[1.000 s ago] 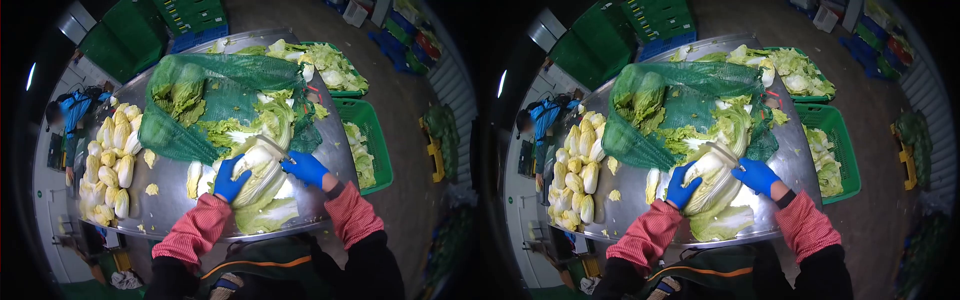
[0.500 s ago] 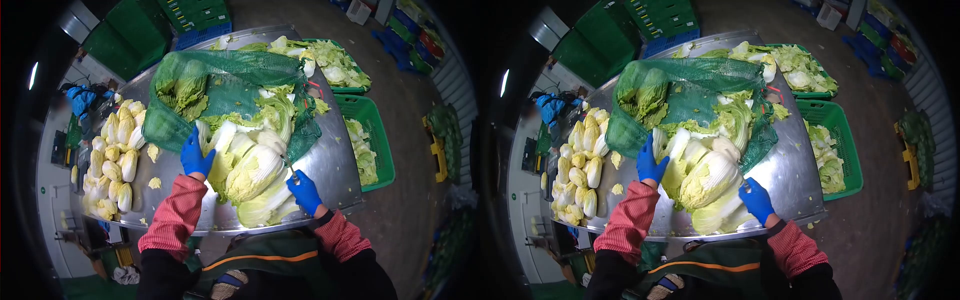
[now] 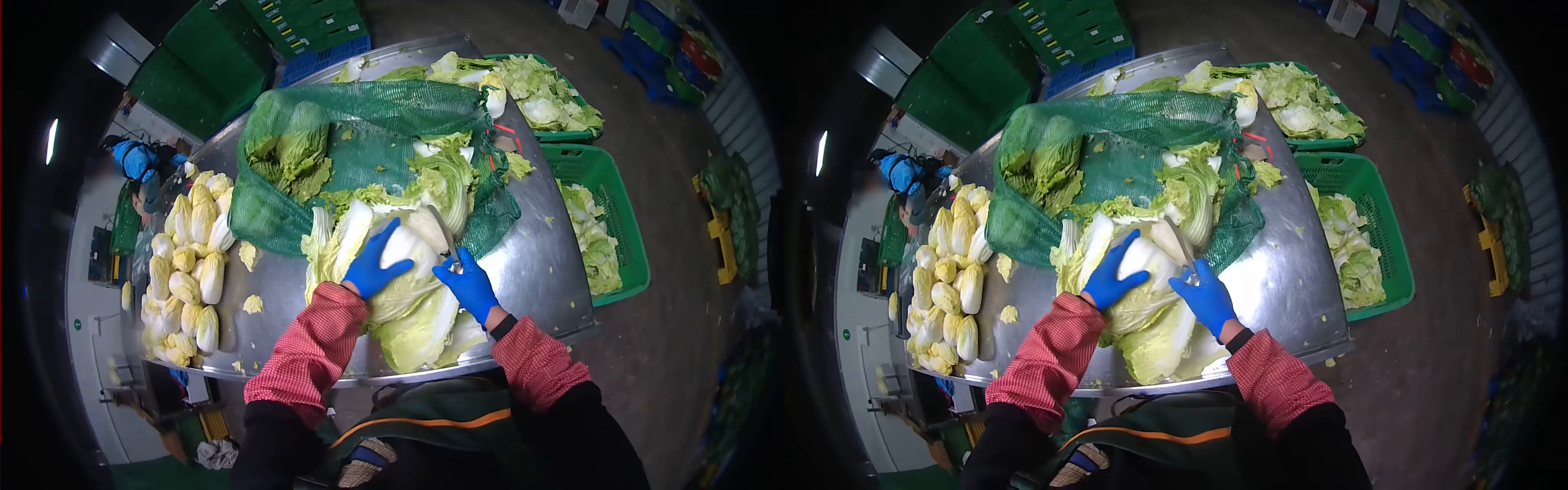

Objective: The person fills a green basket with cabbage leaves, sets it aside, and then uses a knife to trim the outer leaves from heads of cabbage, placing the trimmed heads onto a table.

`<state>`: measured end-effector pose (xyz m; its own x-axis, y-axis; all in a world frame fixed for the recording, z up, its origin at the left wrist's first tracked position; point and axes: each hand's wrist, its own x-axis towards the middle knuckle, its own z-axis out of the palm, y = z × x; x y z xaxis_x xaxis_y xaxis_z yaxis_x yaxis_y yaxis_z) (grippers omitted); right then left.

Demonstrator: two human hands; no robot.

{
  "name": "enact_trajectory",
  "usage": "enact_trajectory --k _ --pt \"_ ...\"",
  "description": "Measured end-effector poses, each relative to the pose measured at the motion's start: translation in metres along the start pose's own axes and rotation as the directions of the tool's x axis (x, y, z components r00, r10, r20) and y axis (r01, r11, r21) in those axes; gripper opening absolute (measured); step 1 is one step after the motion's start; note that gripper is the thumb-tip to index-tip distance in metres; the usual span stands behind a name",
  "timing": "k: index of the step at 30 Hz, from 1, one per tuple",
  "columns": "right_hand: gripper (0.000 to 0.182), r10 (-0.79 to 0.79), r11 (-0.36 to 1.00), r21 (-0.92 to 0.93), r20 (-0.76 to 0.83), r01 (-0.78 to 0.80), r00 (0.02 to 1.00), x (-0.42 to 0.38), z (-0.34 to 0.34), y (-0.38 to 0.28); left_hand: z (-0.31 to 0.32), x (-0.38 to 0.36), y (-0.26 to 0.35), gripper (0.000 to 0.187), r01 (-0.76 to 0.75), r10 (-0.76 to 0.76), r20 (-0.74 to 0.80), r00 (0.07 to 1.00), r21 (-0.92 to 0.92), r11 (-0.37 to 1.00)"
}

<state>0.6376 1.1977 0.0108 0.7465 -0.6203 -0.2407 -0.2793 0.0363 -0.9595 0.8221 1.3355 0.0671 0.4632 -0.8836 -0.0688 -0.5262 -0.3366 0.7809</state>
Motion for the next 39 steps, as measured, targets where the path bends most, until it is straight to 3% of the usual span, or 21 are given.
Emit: enact_trajectory --k 2,3,5,6,8,10,11,14,15,16,18,20,23,24,27,30,31,34,35,38,39 --pt "0.028 0.049 0.998 -0.025 -0.020 -0.050 0.999 -0.001 -0.003 0.000 -0.006 0.000 -0.002 0.081 -0.002 0.000 -0.061 0.998 -0.045 0.999" --pt "0.019 0.007 0.994 -0.109 -0.092 -0.017 0.996 -0.003 -0.003 0.004 -0.007 0.000 -0.001 0.077 0.076 -0.072 -0.114 0.991 0.030 0.997" --pt "0.017 -0.032 0.989 -0.145 -0.078 0.021 0.996 -0.016 -0.011 0.013 -0.012 -0.004 -0.001 0.070 0.249 -0.208 -0.232 0.950 0.165 0.954" --pt "0.016 -0.051 0.986 -0.161 -0.068 0.040 0.996 -0.022 -0.016 0.017 -0.013 -0.005 -0.014 0.058 0.233 -0.138 -0.368 0.920 0.229 0.945" --pt "0.016 -0.018 0.979 -0.205 -0.052 0.007 0.998 -0.032 -0.022 0.030 -0.032 -0.009 -0.026 0.057 0.247 -0.244 -0.485 0.839 -0.059 0.967" --pt "0.015 -0.008 0.954 -0.298 -0.077 -0.015 0.997 -0.038 -0.027 0.029 -0.059 -0.022 -0.044 0.053 0.330 -0.248 -0.529 0.811 0.063 0.942" --pt "0.015 0.007 0.954 -0.299 -0.077 -0.029 0.997 -0.040 -0.029 0.027 -0.074 -0.033 -0.039 0.061 0.521 -0.481 -0.380 0.790 0.002 0.854" --pt "0.015 -0.031 0.962 -0.272 -0.048 0.017 0.998 -0.035 -0.021 0.024 -0.078 -0.043 0.002 0.073 0.534 -0.247 -0.519 0.819 0.528 0.661" --pt "0.015 -0.027 0.951 -0.309 -0.030 0.017 0.999 -0.031 -0.017 0.022 -0.071 -0.037 0.010 0.082 0.333 -0.005 -0.524 0.852 0.533 0.778" --pt "0.015 -0.032 0.953 -0.302 -0.041 0.018 0.999 -0.029 -0.014 0.020 -0.056 -0.032 0.021 0.091 0.108 0.230 -0.522 0.821 0.539 0.836" --pt "0.015 -0.037 0.955 -0.295 -0.055 0.019 0.998 -0.025 -0.011 0.018 -0.009 -0.033 0.067 0.107 -0.008 0.134 -0.286 0.949 0.402 0.916" --pt "0.016 -0.055 0.952 -0.304 -0.025 0.045 0.998 -0.025 -0.018 0.020 0.036 -0.037 0.078 0.122 0.078 0.005 -0.174 0.985 0.464 0.882" --pt "0.018 -0.028 0.943 -0.334 -0.051 0.009 0.998 -0.030 -0.031 0.022 0.036 -0.036 0.033 0.125 0.112 -0.073 -0.211 0.975 0.176 0.978" --pt "0.019 -0.014 0.941 -0.339 -0.028 0.003 0.999 -0.033 -0.035 0.015 0.026 -0.037 0.022 0.124 0.217 -0.198 -0.165 0.966 0.109 0.970" --pt "0.028 -0.023 0.931 -0.364 0.034 0.034 0.999 -0.027 -0.045 0.008 0.011 -0.050 -0.011 0.121 0.113 -0.125 -0.121 0.985 -0.103 0.988" --pt "0.028 -0.245 0.906 -0.317 0.147 0.280 0.958 -0.030 -0.045 -0.025 0.010 -0.052 -0.017 0.120 0.120 -0.130 -0.088 0.988 -0.114 0.986" --pt "0.027 -0.175 0.919 -0.312 0.224 0.240 0.959 -0.027 -0.044 -0.029 0.011 -0.050 -0.014 0.118 0.126 -0.139 -0.088 0.986 -0.136 0.983" --pt "0.030 -0.145 0.867 -0.433 0.254 0.246 0.956 -0.003 -0.033 -0.006 0.010 -0.042 -0.022 0.116 0.155 -0.161 -0.062 0.985 -0.086 0.984" --pt "0.033 0.008 0.864 -0.483 0.299 0.144 0.954 0.002 -0.033 -0.001 0.009 -0.040 -0.023 0.116 0.156 -0.162 -0.061 0.985 -0.086 0.984" --pt "0.026 -0.262 0.788 -0.483 0.300 0.383 0.917 0.005 -0.022 -0.010 0.009 -0.040 -0.025 0.114 0.179 -0.183 -0.060 0.981 -0.075 0.981" --pt "0.022 -0.250 0.781 -0.491 0.321 0.387 0.913 0.004 -0.021 -0.020 0.009 -0.038 -0.022 0.114 0.187 -0.190 -0.056 0.980 -0.060 0.981"
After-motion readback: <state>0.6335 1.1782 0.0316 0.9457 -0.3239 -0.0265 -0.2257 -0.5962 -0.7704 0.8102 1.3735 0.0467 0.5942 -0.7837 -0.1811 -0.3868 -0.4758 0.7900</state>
